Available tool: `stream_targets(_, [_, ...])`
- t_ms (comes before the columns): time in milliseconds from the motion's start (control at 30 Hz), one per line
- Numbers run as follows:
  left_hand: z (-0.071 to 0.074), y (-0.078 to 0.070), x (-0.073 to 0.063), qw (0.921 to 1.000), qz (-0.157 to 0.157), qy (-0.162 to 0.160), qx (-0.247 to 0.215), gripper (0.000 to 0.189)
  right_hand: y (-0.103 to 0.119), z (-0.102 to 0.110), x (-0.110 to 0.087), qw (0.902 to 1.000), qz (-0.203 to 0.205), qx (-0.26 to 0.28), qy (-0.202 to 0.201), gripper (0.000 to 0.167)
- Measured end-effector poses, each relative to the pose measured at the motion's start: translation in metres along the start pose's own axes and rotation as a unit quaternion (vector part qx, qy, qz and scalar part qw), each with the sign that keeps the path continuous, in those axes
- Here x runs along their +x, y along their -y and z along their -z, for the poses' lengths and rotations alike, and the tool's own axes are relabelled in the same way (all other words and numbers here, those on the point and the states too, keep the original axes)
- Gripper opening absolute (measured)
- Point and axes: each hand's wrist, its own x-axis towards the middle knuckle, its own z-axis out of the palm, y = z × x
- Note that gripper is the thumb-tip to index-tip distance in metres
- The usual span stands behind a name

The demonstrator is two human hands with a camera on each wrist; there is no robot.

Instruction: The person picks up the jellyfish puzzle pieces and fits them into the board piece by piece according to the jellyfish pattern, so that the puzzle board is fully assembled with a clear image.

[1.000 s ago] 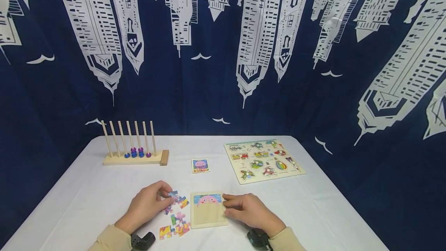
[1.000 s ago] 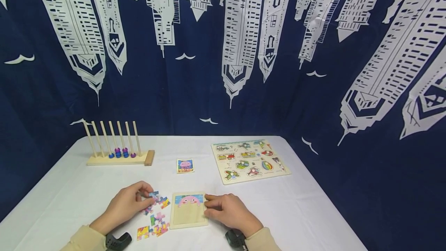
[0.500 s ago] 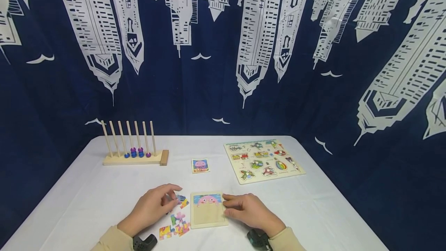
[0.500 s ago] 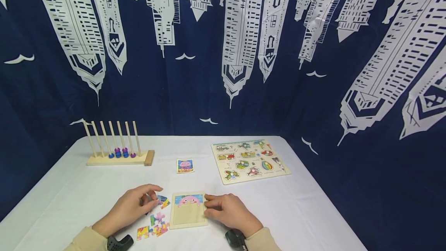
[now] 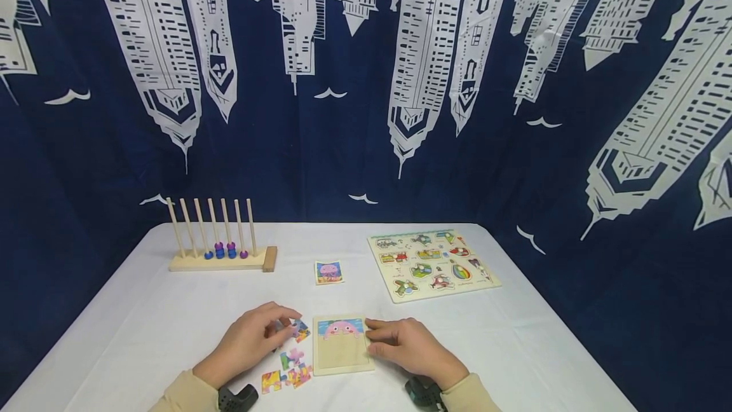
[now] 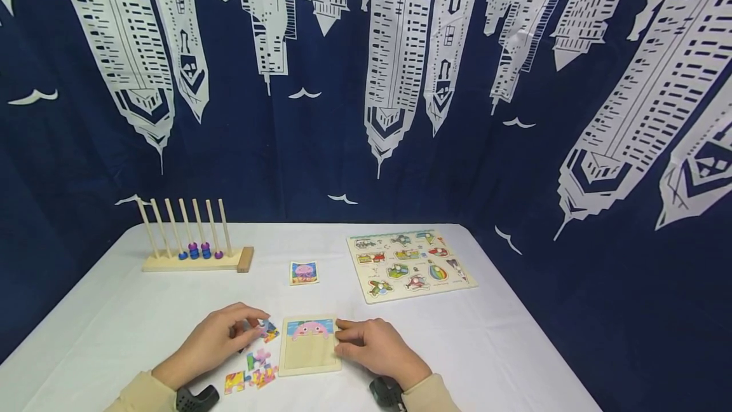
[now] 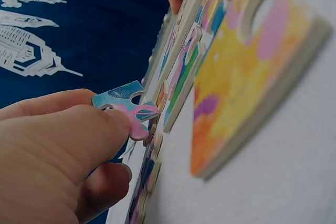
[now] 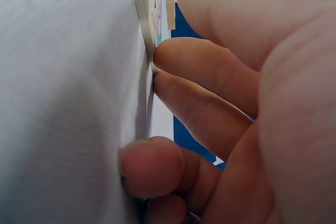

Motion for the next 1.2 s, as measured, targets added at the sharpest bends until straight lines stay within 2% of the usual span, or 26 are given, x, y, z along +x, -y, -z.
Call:
stream_targets(333, [0.005,-0.002,0.002,0.9989,0.003,0.024,-0.041,0.023,0.0,0.0,0.001,0.9999,-0.006,-0.004,0.008,0.037])
stream_targets(467, [0.006,-0.007,0.005,0.9956,0.02,0.022,-0.089,0.016,-0.001,0.0,0.001,0.9999,-0.006,-0.002,0.011,0.037])
stream_targets(600, [0.006,-0.017,0.012,0.9883,0.046,0.027,-0.143,0.008,0.0,0.001,0.0,0.9999,-0.007,-0.006,0.014,0.037])
stream_targets(667, [0.005,-0.023,0.016,0.9852,0.05,0.034,-0.161,0.006,0.0,0.001,0.0,0.9999,-0.006,-0.009,0.013,0.038])
stream_targets(833, [-0.004,-0.038,0.025,0.9815,0.049,0.063,-0.174,0.003,-0.001,0.003,0.0,0.9998,-0.003,-0.017,0.01,0.038])
stream_targets(1000, [-0.018,-0.054,0.034,0.9761,0.031,0.101,-0.19,0.004,-0.001,0.004,0.0,0.9997,0.005,-0.025,0.005,0.037])
stream_targets(1200, [-0.035,-0.069,0.044,0.9793,0.006,0.124,-0.16,0.005,-0.003,0.002,0.0,0.9996,0.018,-0.023,0.001,0.037])
